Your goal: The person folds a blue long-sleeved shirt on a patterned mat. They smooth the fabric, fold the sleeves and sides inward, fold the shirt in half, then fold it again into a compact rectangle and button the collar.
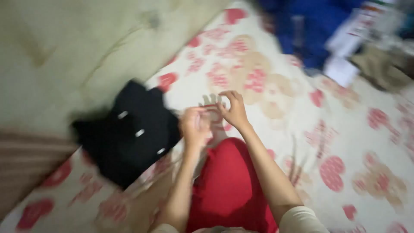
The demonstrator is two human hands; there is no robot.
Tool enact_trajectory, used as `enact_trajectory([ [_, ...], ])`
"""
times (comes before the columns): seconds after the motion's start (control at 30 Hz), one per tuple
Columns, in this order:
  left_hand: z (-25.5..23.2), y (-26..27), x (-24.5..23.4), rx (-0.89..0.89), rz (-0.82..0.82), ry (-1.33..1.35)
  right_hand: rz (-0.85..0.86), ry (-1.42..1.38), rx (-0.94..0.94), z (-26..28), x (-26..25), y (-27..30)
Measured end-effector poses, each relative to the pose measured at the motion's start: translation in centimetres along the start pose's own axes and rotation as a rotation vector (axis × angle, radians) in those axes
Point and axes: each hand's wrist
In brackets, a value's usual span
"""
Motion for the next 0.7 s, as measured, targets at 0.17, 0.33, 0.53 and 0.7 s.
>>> enact_trajectory([
  [0.17,-11.7,3.5,16.1,0.112,0.358,0.074,-0.11,0.094,0.23,-10.3,-13.2,6.1],
  [0.33,-14.1,8.4,28.2,0.212,0.5,0.116,-0.241,0.137,0.417,-18.1,-23.7,10.2],
  [0.53,-9.3,6.4,33.9,0.059,0.689,0.025,-0.407,0.112,0.377,-22.0,-30.8,-1.9],
  [0.7,-8.8,3.3,35.8,-0.019,0.54,-0.155,-0.766,-0.111,0.194,-28.0,-34.5,-20.1],
])
Point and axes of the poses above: each hand's wrist, its own y-axis away from the middle knuckle, its own x-axis out of the palm, z = x × y, and after that the axes turned 14 degrees about -y, right-handed
